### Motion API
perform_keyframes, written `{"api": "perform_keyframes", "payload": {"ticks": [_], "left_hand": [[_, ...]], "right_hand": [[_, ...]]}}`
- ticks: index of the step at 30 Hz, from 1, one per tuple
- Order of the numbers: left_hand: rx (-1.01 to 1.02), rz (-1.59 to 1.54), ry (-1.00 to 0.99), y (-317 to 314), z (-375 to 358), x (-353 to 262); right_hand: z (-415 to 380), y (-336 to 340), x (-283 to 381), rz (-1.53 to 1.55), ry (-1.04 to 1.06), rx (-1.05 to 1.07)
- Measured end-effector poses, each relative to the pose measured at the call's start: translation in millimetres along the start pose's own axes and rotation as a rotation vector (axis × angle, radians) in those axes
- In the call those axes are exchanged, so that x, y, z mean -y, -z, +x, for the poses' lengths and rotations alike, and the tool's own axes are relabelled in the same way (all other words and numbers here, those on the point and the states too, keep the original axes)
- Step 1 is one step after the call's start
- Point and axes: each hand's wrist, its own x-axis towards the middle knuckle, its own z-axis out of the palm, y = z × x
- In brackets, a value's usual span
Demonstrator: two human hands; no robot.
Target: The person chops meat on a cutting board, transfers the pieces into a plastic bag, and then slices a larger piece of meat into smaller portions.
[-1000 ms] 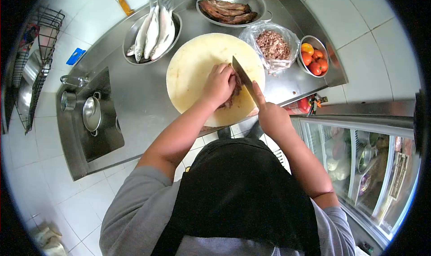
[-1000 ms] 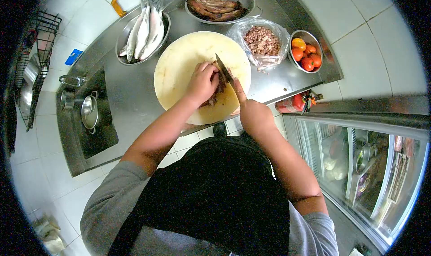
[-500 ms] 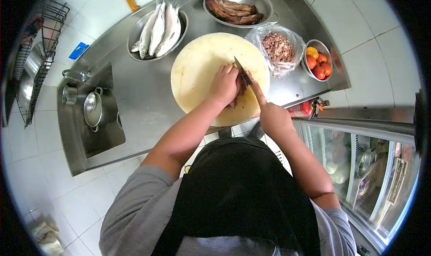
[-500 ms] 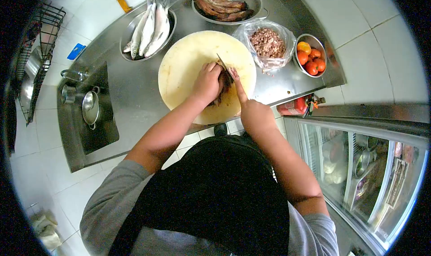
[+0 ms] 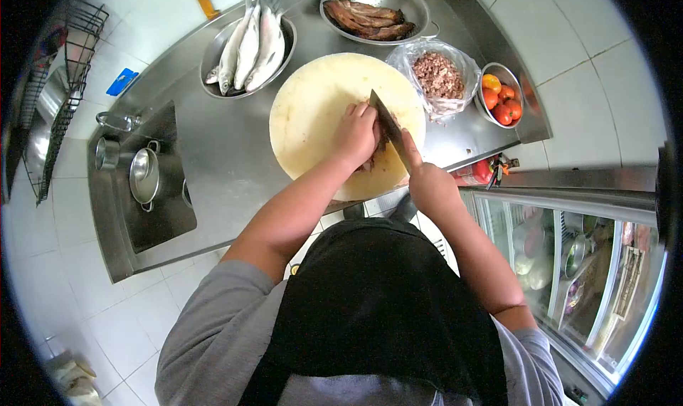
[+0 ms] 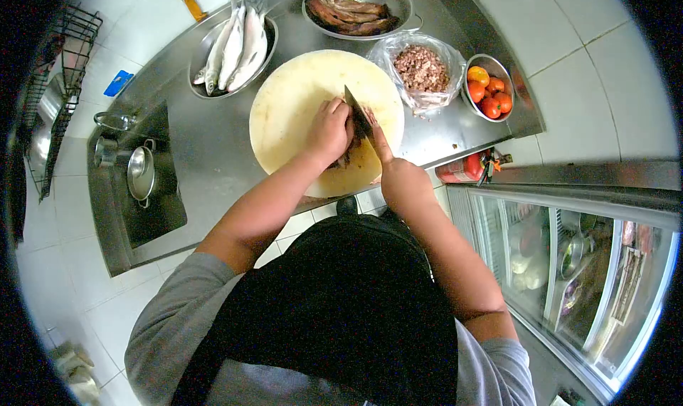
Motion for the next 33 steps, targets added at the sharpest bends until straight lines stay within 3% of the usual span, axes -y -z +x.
{"api": "perform_keyframes", "payload": {"ticks": [2,6,8,12,18,24,26,29,33], "left_hand": [[0.059,0.041,0.018,1,-2,-1],[-0.045,-0.015,-0.019,3,-4,0],[0.022,-0.171,0.098,9,-3,0],[-0.008,-0.082,0.089,9,-4,-1],[-0.014,-0.022,0.041,3,-5,4],[-0.026,-0.023,0.042,4,-7,4],[-0.056,-0.244,0.131,8,-5,7],[-0.132,-0.105,0.005,18,-7,6],[-0.009,-0.104,0.051,14,-7,5]], "right_hand": [[-8,0,1,-0.010,-0.011,0.030],[-27,4,0,-0.044,-0.017,0.097],[-26,18,3,-0.075,-0.003,0.078],[-27,46,15,-0.119,0.017,0.067],[12,6,16,-0.079,0.008,0.106],[-19,5,3,-0.090,-0.044,0.181],[-16,15,4,-0.091,-0.019,0.161],[-17,35,8,-0.100,0.009,0.136],[-20,47,15,-0.137,0.009,0.148]]}}
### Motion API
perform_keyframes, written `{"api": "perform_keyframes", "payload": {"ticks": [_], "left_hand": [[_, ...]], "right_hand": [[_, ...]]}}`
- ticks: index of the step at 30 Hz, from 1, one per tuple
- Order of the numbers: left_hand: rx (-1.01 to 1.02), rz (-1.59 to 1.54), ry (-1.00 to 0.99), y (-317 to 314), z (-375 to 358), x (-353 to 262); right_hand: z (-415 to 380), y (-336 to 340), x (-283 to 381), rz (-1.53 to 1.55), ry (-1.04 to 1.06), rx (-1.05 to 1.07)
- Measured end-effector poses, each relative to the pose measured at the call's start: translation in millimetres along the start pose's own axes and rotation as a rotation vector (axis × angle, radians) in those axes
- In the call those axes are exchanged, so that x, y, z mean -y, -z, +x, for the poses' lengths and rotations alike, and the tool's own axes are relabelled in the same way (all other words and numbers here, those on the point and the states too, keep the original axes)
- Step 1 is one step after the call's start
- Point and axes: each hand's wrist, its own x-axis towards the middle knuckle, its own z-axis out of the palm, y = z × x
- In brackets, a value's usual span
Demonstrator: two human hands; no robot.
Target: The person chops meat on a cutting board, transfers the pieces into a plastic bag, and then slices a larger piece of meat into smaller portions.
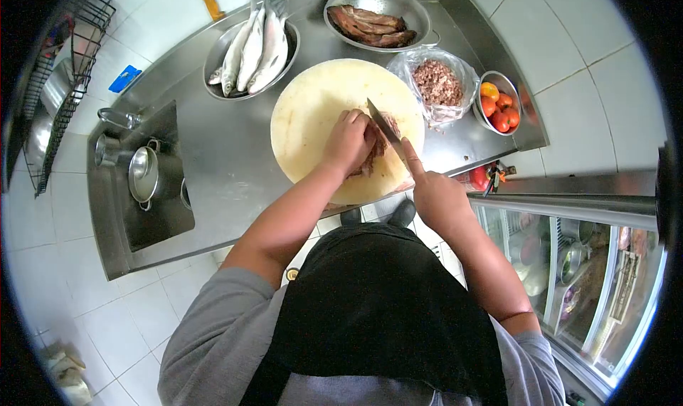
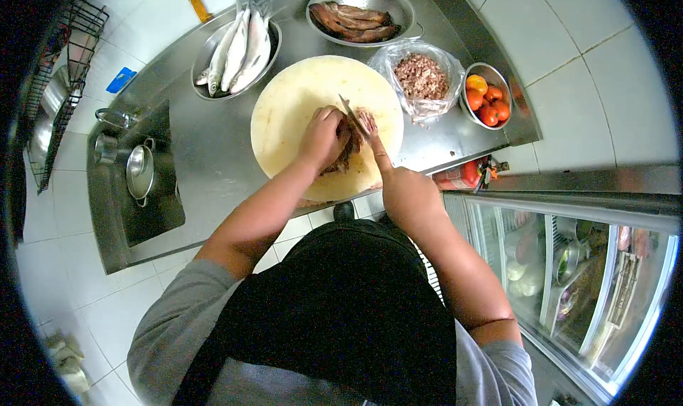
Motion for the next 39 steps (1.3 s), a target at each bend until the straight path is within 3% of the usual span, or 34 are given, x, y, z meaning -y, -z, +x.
{"api": "perform_keyframes", "payload": {"ticks": [4,9,15,21,24,30,33,39], "left_hand": [[0.047,0.070,0.004,-1,-1,5],[0.004,0.080,0.009,-8,2,4],[-0.036,0.093,-0.036,-10,-1,5],[0.011,0.068,0.031,-8,0,4],[-0.116,0.066,0.025,-8,-2,-2],[0.044,0.121,0.057,-9,1,5],[0.066,0.101,0.098,-8,0,4],[0.013,0.092,0.089,-12,-1,7]], "right_hand": [[6,-1,6,0.001,0.016,0.035],[43,-36,-3,0.102,0.061,-0.114],[8,-36,-3,0.064,-0.027,0.033],[33,-37,2,0.048,0.026,-0.065],[23,-22,4,0.009,0.032,-0.084],[27,-24,7,0.060,0.024,-0.064],[2,1,6,0.012,-0.025,0.079],[35,-34,9,0.046,0.012,0.003]]}}
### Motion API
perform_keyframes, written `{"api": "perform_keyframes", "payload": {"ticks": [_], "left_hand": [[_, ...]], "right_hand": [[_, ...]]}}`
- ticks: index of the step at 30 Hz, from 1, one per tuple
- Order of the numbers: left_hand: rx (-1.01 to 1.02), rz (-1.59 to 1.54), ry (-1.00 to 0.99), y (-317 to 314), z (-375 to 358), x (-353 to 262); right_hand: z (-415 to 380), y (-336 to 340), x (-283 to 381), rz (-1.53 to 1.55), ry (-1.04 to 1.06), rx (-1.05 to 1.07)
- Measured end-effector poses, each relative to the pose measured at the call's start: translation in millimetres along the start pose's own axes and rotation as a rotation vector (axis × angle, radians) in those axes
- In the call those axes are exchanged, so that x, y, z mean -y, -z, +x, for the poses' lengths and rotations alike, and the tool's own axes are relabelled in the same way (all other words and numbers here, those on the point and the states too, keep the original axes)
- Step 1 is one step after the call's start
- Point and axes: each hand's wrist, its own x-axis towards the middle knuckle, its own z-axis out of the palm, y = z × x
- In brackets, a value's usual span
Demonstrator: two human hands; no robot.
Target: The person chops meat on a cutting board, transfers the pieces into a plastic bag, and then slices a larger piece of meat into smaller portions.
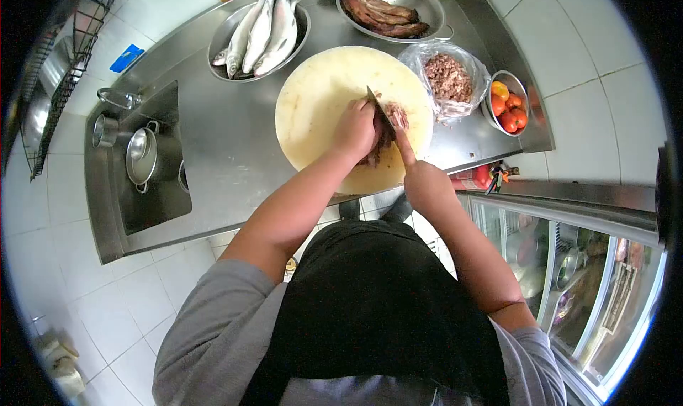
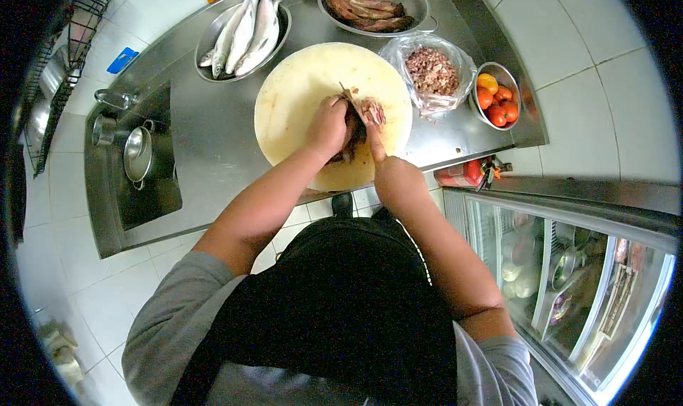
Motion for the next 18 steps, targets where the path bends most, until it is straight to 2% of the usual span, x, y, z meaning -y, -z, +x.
{"api": "perform_keyframes", "payload": {"ticks": [3,9,15,16,18], "left_hand": [[-0.063,-0.016,-0.048,-5,-1,3],[-0.047,-0.091,-0.025,-1,-1,1],[-0.188,-0.178,0.034,11,-4,3],[-0.130,-0.138,0.094,12,1,7],[-0.135,-0.142,0.070,11,13,11]], "right_hand": [[-2,-4,-5,0.021,0.014,-0.057],[-48,-8,-23,0.087,-0.059,0.039],[-45,15,-20,0.020,0.039,-0.128],[-44,20,-17,0.040,0.014,-0.121],[-42,28,-16,0.059,-0.008,-0.113]]}}
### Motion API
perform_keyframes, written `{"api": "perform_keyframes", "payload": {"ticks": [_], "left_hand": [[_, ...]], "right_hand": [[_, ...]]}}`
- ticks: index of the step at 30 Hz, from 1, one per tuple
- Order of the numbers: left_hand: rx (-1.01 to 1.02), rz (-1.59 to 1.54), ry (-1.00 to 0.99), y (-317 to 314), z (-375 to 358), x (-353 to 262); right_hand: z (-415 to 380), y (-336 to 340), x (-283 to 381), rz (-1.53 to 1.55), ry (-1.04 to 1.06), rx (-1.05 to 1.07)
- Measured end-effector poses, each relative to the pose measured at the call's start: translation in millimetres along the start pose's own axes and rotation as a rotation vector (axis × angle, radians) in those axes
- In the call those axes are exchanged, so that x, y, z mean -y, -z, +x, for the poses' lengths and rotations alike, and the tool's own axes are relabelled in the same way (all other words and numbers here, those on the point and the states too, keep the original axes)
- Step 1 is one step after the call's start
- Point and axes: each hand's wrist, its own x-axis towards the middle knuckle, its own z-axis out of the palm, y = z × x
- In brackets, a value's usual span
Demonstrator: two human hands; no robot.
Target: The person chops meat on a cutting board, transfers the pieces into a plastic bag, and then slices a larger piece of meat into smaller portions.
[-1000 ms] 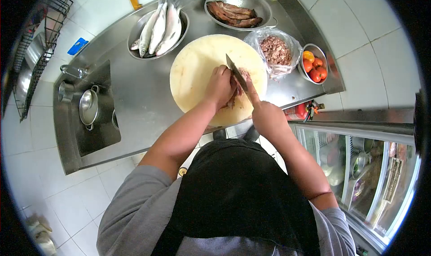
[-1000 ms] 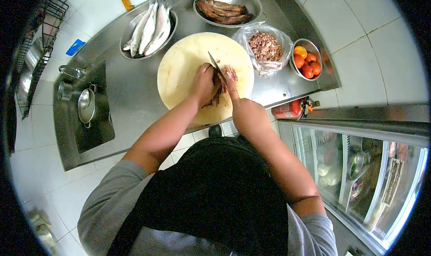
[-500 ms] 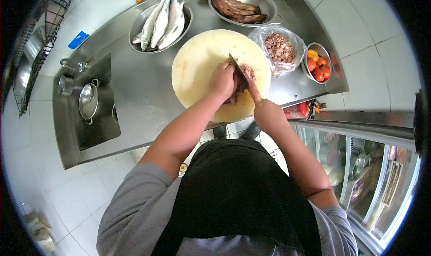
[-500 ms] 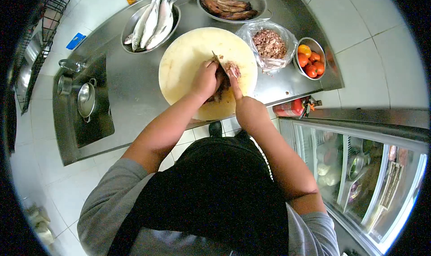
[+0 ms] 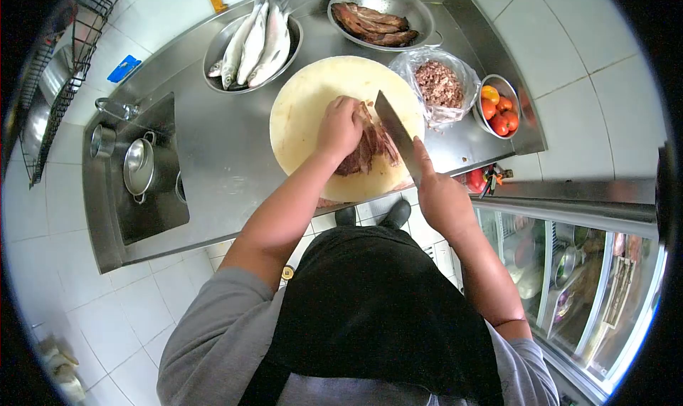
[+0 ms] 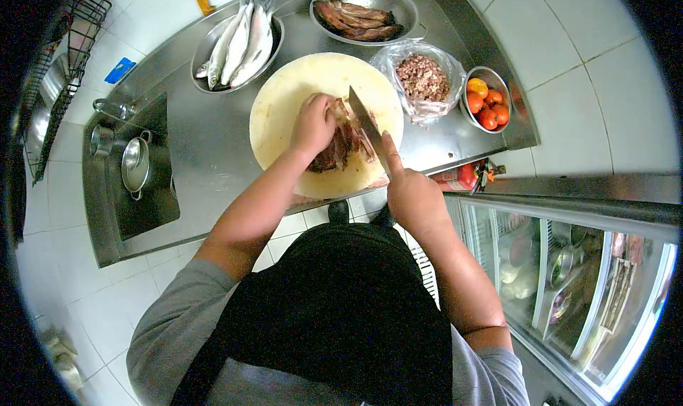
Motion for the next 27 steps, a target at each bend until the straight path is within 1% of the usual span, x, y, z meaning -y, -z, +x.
{"api": "perform_keyframes", "payload": {"ticks": [1,2,3,5,6,8,9,11,12,14,15,17,18,20,21,24,25,27], "left_hand": [[-0.004,-0.005,-0.024,-1,5,2],[0.049,0.033,-0.038,-1,9,4],[0.047,0.036,-0.033,-1,8,5],[0.211,0.029,-0.085,0,6,5],[0.212,0.030,-0.085,1,5,3],[0.297,-0.024,-0.061,5,3,1],[0.298,-0.022,-0.062,6,2,1],[0.131,-0.164,0.033,8,-1,0],[0.134,-0.163,0.032,13,-1,-2],[0.022,-0.032,-0.061,23,-4,-7],[0.023,-0.032,-0.062,24,-8,-11],[0.060,0.035,-0.140,22,-14,-18],[0.089,0.048,-0.144,16,-17,-16],[0.074,0.069,-0.158,5,-21,-8],[0.058,0.095,-0.175,3,-19,-8],[0.118,0.090,-0.114,3,-20,-5],[0.115,0.093,-0.112,0,-19,-1],[0.067,0.126,-0.193,-7,-20,6]], "right_hand": [[2,3,-1,0.012,-0.028,0.004],[4,4,-2,0.023,-0.056,0.009],[6,4,-3,0.022,-0.051,0.012],[8,4,-7,0.051,-0.079,0.019],[9,4,-8,0.053,-0.079,0.019],[9,2,-8,0.062,-0.082,0.025],[8,2,-8,0.064,-0.081,0.025],[6,4,-3,0.046,-0.033,0.024],[6,5,0,0.048,-0.035,0.024],[7,5,6,0.036,-0.043,0.041],[9,3,7,0.037,-0.043,0.040],[13,-3,8,0.010,0.031,0.045],[18,-6,9,0.010,0.030,0.045],[25,-12,10,-0.100,0.050,0.091],[25,-10,10,-0.101,0.051,0.092],[19,2,14,-0.124,0.056,0.113],[15,6,14,-0.119,0.043,0.149],[16,7,14,-0.115,0.029,0.192]]}}
